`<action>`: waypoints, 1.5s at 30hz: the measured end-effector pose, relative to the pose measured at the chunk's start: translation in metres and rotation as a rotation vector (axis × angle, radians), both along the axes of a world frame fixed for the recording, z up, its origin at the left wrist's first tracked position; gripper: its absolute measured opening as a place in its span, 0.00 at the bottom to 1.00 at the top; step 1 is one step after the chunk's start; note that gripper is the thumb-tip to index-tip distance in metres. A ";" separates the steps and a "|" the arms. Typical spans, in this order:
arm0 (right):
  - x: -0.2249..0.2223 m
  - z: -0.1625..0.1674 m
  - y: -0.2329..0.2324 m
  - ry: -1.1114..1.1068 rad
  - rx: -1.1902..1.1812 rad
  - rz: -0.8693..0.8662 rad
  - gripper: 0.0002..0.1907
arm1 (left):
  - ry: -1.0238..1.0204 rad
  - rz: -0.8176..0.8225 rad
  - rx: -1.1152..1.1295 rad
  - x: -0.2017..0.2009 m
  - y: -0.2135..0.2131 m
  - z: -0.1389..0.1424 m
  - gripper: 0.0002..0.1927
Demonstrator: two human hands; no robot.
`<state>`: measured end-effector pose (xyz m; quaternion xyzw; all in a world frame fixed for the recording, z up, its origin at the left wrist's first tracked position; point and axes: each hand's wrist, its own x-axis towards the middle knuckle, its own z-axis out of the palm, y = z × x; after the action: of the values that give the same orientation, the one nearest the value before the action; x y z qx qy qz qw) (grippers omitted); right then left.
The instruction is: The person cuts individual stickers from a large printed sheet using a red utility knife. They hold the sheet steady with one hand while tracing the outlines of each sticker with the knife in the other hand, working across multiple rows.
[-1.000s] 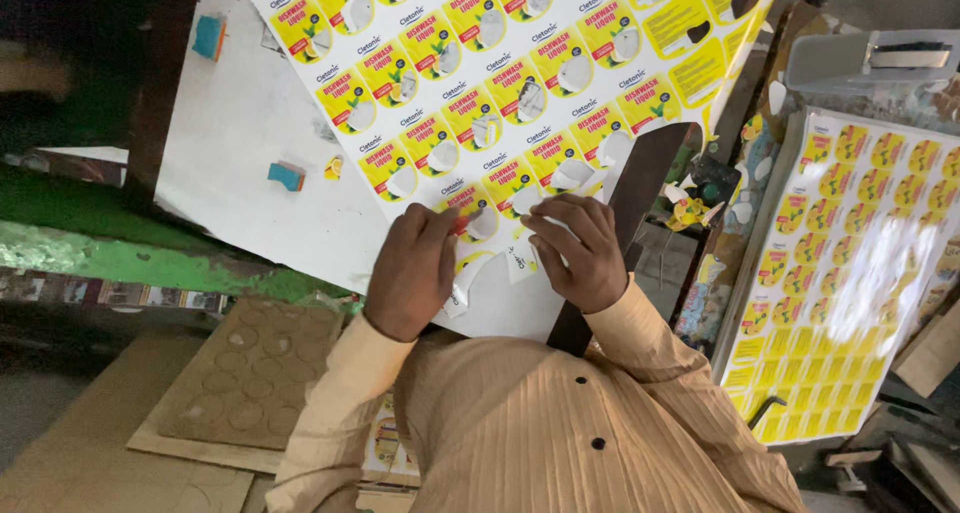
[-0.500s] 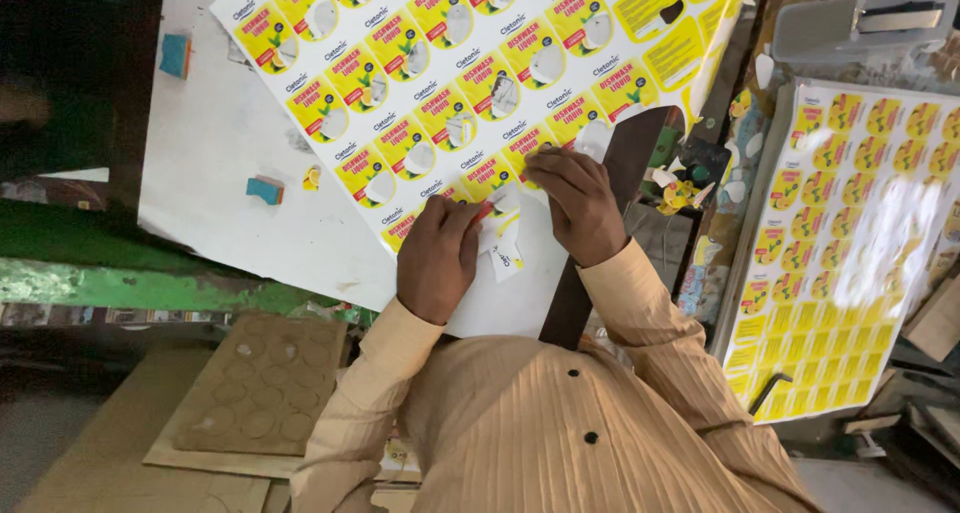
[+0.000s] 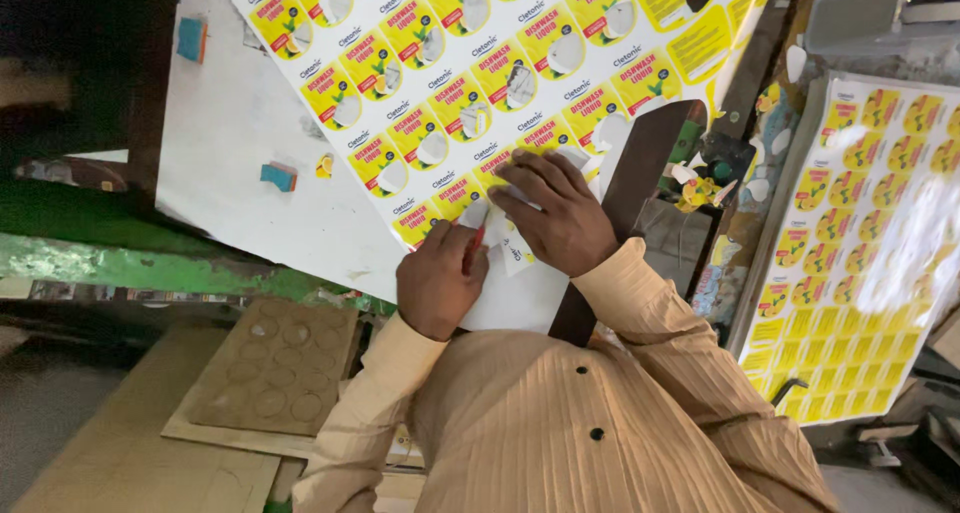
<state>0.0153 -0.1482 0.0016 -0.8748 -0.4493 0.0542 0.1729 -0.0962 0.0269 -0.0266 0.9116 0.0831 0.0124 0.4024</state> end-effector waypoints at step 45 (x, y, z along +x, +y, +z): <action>0.000 -0.004 -0.004 0.070 -0.022 0.022 0.26 | -0.072 -0.636 0.111 0.027 0.083 -0.018 0.06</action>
<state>0.0153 -0.1521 -0.0019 -0.8693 -0.4517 0.0916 0.1783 -0.0690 0.1103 -0.0447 0.9114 -0.2209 -0.0770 0.3385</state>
